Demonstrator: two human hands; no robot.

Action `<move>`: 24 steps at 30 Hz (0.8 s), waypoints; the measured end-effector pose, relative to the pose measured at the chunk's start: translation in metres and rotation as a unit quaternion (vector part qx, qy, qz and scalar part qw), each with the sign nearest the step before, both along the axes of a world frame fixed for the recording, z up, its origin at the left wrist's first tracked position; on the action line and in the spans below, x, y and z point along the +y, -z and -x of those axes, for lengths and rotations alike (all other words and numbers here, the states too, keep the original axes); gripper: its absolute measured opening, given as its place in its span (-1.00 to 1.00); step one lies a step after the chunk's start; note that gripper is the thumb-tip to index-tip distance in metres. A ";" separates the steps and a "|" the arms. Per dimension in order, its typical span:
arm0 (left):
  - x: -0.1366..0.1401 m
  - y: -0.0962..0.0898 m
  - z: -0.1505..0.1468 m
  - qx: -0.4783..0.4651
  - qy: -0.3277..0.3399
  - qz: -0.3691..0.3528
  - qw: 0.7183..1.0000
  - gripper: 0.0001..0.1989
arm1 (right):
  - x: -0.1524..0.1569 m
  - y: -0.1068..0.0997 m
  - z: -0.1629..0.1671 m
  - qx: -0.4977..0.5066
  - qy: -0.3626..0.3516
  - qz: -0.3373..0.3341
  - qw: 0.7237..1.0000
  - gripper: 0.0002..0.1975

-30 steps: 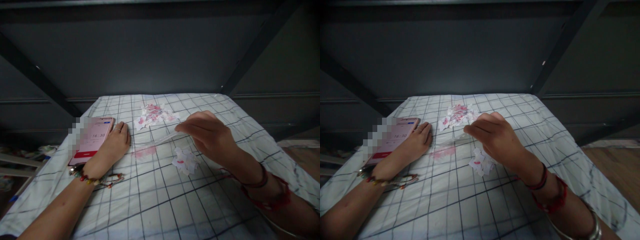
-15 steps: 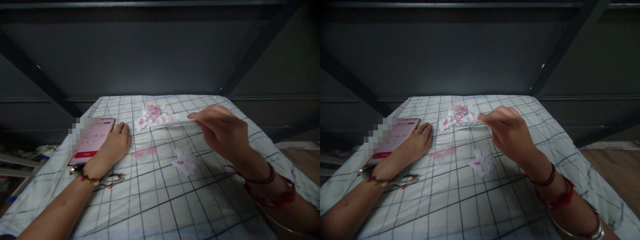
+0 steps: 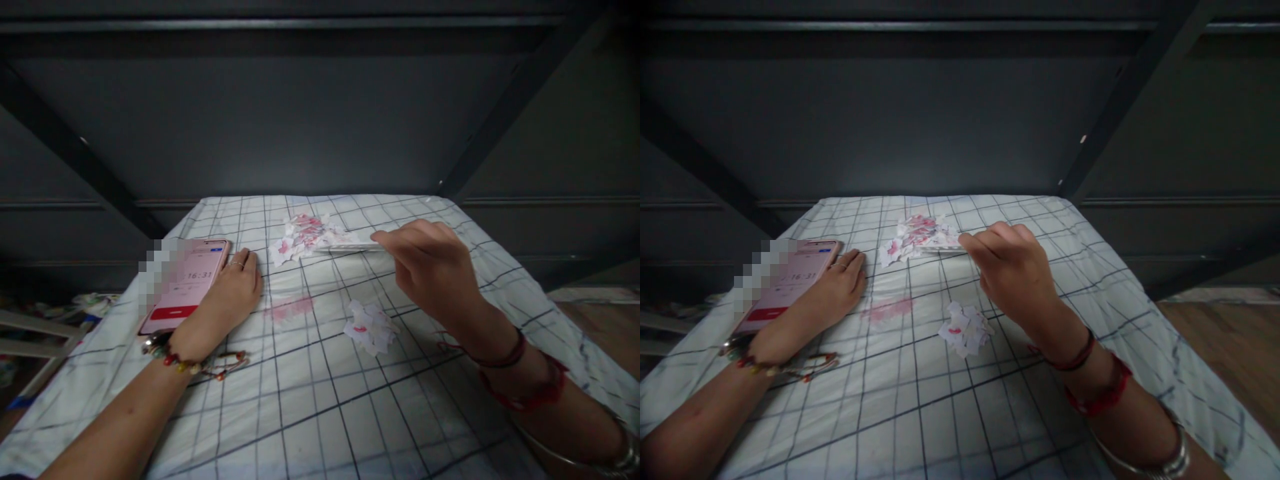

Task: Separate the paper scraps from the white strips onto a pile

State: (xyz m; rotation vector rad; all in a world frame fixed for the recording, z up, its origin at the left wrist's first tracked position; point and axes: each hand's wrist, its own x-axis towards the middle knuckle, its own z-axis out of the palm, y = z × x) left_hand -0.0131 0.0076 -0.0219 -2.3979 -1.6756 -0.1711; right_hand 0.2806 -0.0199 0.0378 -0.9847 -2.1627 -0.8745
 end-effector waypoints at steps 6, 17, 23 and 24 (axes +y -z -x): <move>0.001 0.003 0.001 -0.007 0.009 -0.008 1.000 -0.57 | -0.002 -0.002 -0.005 -0.017 -0.011 0.046 0.999 -0.74; -0.001 -0.001 -0.002 -0.033 -0.014 0.018 0.999 -0.52 | -0.002 -0.002 -0.001 -0.003 0.042 0.063 0.997 -0.74; 0.001 0.005 0.002 -0.044 0.004 0.004 0.999 -0.52 | -0.004 -0.005 -0.007 0.016 -0.008 0.106 0.994 -0.73; 0.002 0.006 0.003 -0.048 0.006 0.000 0.999 -0.53 | -0.004 -0.004 -0.008 0.024 -0.007 0.100 0.995 -0.72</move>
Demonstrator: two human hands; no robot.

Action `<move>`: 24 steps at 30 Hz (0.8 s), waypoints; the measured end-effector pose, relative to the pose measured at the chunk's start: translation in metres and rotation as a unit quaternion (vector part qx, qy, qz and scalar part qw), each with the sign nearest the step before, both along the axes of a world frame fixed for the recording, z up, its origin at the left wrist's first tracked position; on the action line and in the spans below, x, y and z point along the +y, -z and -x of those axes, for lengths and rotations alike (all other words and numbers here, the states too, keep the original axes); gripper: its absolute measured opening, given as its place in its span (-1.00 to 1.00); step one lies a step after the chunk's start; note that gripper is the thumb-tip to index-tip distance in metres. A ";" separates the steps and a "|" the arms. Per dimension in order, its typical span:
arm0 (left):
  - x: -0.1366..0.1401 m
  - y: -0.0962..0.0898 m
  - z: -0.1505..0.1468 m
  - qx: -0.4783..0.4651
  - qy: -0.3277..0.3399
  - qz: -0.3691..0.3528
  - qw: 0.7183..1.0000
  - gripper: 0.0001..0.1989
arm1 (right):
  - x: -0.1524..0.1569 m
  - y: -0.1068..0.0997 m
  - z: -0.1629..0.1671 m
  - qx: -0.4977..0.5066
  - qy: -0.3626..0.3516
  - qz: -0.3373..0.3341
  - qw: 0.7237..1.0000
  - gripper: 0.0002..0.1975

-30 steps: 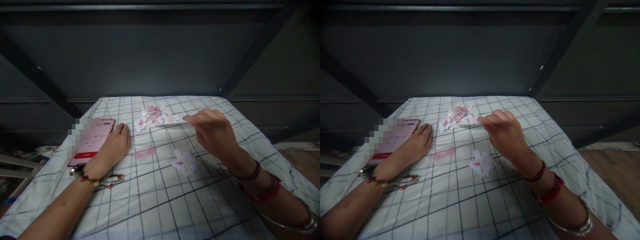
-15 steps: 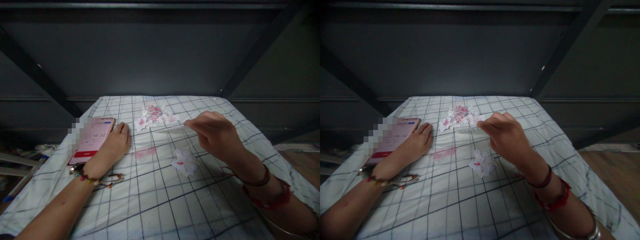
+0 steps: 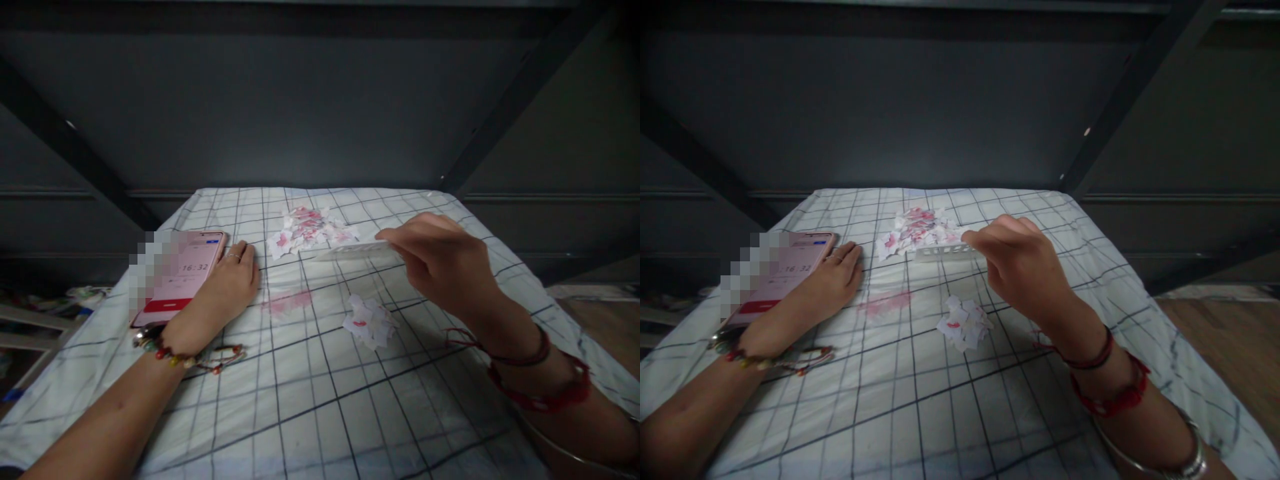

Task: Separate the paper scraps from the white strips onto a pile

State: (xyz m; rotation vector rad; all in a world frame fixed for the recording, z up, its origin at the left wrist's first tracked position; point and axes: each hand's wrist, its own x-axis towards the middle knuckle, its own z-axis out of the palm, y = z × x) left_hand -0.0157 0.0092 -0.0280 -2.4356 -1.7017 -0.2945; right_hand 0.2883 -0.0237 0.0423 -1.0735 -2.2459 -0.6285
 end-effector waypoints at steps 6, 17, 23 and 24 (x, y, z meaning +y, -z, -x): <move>-0.001 -0.002 -0.002 -0.007 -0.011 0.003 1.000 -0.55 | 0.003 0.003 0.000 -0.020 0.024 -0.019 0.999 -0.72; -0.001 -0.006 -0.004 0.024 -0.004 0.010 1.000 -0.52 | 0.001 0.004 0.003 -0.014 -0.010 -0.051 0.999 -0.67; 0.000 -0.004 -0.002 -0.005 -0.003 0.014 1.000 -0.56 | -0.002 0.003 0.008 -0.044 -0.084 -0.025 0.995 -0.66; 0.000 -0.004 -0.002 -0.007 -0.001 0.012 1.000 -0.57 | -0.003 0.002 0.008 -0.039 -0.091 -0.027 0.995 -0.65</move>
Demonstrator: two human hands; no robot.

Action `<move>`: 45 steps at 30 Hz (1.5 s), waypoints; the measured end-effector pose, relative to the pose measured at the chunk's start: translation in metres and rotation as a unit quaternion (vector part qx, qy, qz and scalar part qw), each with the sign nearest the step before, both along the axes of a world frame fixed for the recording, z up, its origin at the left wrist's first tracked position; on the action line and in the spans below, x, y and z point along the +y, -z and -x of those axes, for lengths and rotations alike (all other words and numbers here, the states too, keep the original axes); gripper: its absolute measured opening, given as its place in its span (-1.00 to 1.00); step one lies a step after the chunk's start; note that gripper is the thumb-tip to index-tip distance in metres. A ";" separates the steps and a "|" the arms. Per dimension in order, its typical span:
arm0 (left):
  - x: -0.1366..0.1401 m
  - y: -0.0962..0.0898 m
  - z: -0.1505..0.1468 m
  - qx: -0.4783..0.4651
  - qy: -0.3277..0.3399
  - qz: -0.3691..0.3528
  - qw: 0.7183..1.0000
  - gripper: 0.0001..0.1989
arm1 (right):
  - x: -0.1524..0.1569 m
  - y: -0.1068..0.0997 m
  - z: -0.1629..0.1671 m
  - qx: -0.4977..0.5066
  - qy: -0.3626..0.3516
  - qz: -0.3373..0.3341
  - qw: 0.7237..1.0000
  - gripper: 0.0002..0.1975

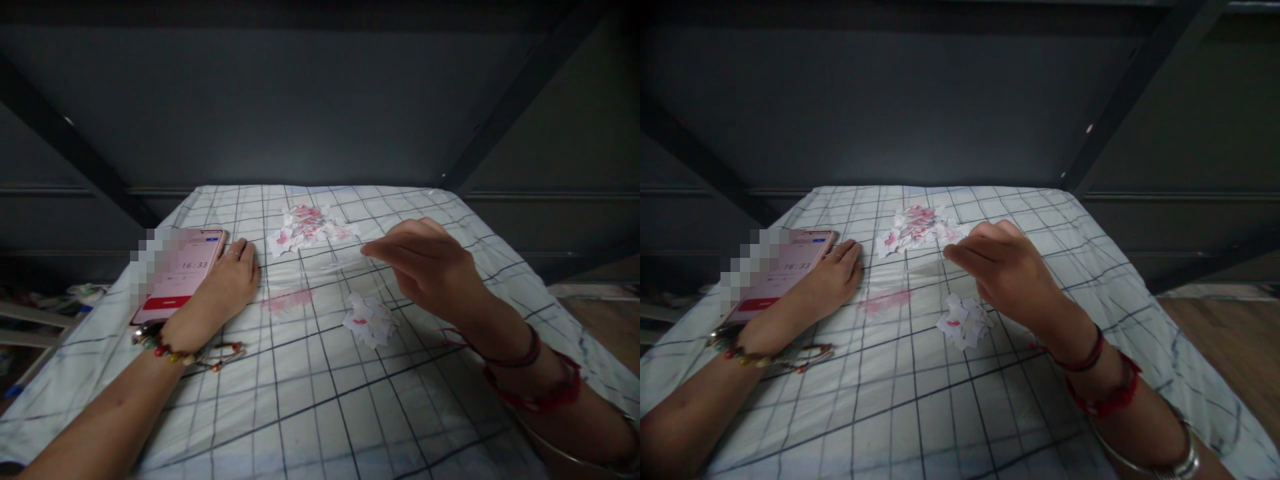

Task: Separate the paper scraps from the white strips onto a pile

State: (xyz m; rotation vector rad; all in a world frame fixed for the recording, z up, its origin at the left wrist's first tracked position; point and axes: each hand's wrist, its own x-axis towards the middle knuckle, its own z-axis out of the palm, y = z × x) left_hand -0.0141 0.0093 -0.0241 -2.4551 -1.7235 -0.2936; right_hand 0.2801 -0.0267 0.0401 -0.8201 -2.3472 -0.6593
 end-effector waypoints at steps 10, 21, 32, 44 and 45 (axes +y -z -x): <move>-0.001 0.000 -0.002 0.008 -0.003 -0.005 1.000 -0.55 | 0.005 0.003 -0.003 0.010 0.058 -0.045 0.997 -0.65; -0.001 0.000 -0.002 0.018 0.010 -0.031 0.999 -0.59 | 0.006 0.008 0.009 0.004 0.011 -0.049 0.999 -0.67; -0.001 -0.001 -0.001 0.029 0.010 -0.015 0.999 -0.54 | 0.004 0.009 0.012 0.024 0.017 -0.063 0.998 -0.68; -0.002 -0.001 -0.004 0.029 0.002 -0.015 0.999 -0.57 | 0.002 0.003 0.009 0.056 -0.011 -0.056 0.997 -0.65; -0.002 -0.001 -0.003 0.031 0.000 -0.017 0.999 -0.57 | 0.002 0.004 0.009 0.064 -0.009 -0.065 0.996 -0.64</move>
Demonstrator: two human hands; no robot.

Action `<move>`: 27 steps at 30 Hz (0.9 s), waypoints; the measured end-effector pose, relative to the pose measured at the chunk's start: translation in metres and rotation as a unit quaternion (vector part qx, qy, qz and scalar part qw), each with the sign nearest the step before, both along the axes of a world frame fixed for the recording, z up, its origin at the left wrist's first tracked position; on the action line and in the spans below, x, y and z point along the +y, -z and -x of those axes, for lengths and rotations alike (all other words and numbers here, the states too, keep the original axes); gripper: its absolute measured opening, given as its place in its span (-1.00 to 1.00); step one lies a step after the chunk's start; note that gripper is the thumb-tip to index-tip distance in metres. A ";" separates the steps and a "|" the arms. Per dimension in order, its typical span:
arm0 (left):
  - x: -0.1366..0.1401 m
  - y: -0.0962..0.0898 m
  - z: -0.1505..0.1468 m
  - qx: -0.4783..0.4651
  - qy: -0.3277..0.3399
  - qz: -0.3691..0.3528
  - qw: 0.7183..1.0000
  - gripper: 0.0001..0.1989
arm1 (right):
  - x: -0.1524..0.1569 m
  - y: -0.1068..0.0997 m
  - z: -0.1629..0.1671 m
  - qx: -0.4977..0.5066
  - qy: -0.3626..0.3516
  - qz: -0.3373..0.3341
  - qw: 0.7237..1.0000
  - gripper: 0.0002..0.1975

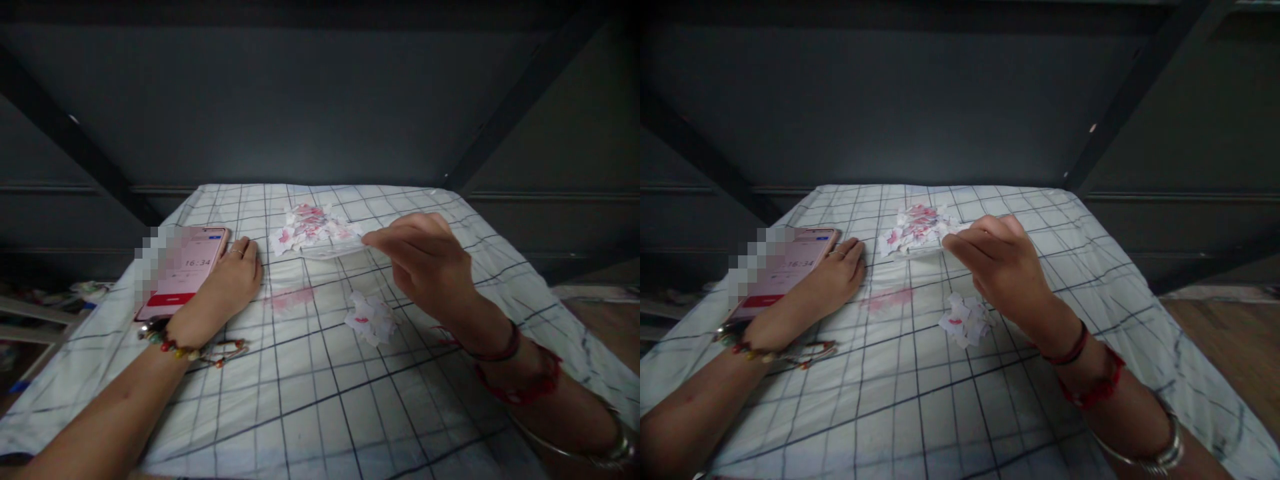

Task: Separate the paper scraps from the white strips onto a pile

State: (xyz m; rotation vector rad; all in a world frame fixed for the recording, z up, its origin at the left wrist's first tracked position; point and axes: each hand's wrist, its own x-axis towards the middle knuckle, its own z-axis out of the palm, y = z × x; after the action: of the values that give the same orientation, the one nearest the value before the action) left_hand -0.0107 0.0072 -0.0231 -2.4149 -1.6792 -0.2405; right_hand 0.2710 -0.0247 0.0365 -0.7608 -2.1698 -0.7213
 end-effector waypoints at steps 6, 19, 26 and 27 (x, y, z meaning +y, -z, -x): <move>0.000 -0.001 0.000 0.011 -0.001 0.008 1.000 -0.56 | 0.005 0.012 0.011 -0.010 0.012 -0.013 1.000 -0.69; 0.001 0.001 0.000 -0.004 -0.016 0.015 1.000 -0.55 | 0.006 0.017 0.018 -0.002 0.016 -0.028 0.999 -0.73; 0.001 0.001 0.001 -0.010 0.001 0.004 1.000 -0.58 | 0.006 0.015 0.020 -0.035 0.029 0.004 0.999 -0.70; 0.001 0.001 0.001 -0.011 0.001 0.004 1.000 -0.58 | 0.006 0.014 0.019 -0.033 0.027 0.006 0.999 -0.70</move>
State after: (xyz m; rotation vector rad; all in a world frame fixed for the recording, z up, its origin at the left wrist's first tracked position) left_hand -0.0115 0.0081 -0.0244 -2.4280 -1.6913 -0.2615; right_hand 0.2525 -0.0186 0.0223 -0.8143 -2.2228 -0.7715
